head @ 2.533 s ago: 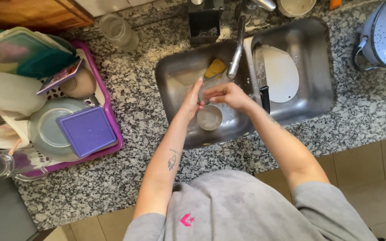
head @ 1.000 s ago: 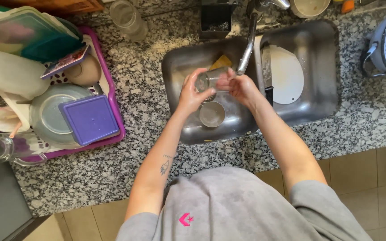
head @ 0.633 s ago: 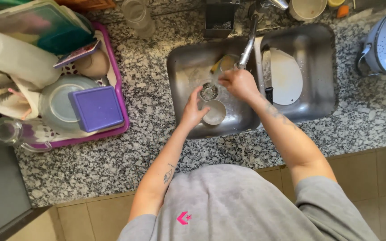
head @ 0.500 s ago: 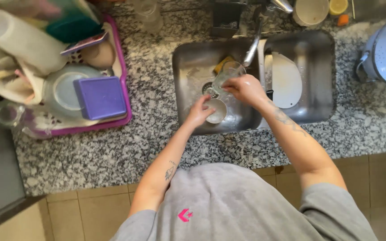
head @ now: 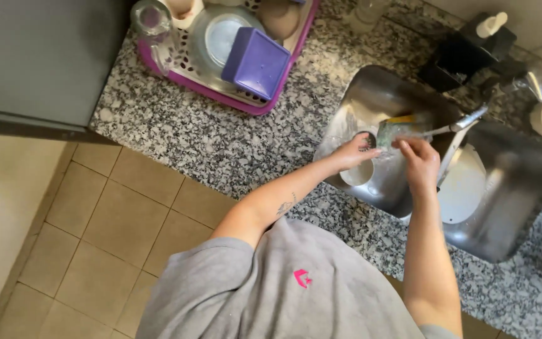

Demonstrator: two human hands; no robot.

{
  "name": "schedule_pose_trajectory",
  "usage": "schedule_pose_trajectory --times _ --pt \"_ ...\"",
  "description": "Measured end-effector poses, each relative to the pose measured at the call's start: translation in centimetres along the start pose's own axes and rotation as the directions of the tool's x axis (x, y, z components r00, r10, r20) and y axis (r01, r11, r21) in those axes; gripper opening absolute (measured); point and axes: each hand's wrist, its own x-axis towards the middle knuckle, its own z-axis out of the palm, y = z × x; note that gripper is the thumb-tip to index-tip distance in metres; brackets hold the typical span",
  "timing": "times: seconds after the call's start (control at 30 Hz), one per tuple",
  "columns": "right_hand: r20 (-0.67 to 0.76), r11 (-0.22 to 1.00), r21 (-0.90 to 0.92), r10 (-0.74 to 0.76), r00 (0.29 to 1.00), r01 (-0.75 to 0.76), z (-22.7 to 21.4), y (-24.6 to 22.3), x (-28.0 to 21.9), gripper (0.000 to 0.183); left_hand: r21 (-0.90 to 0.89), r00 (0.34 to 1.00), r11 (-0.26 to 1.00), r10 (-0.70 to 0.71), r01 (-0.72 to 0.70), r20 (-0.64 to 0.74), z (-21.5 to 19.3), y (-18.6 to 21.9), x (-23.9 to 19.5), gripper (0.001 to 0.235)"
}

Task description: Washing and rinsing various kitchen items including a colander, kettle, and plates in a double sink.

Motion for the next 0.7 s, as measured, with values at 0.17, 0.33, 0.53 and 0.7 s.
schedule_pose_trajectory --times 0.17,0.33,0.53,0.7 --pt "0.107 0.584 0.781 0.223 0.969 -0.220 4.0 4.1 -2.3 0.021 -0.003 0.993 0.998 0.067 -0.068 -0.100 -0.9 6.7 -5.1 0.091" --pt "0.151 0.363 0.880 0.399 0.904 -0.307 4.9 0.9 -4.4 0.014 0.162 0.915 0.941 0.329 -0.297 -0.232 -1.4 7.4 -5.9 0.083" --pt "-0.070 0.983 0.125 0.141 0.988 -0.131 4.2 -3.5 -5.1 0.086 0.706 0.687 0.528 0.722 -0.473 -0.079 -1.6 6.8 -5.6 0.080" --pt "-0.214 0.999 -0.016 -0.041 0.976 0.038 5.1 -2.9 -4.3 0.075 0.730 0.695 0.486 0.719 -0.481 -0.021 -1.2 5.9 -6.0 0.085"
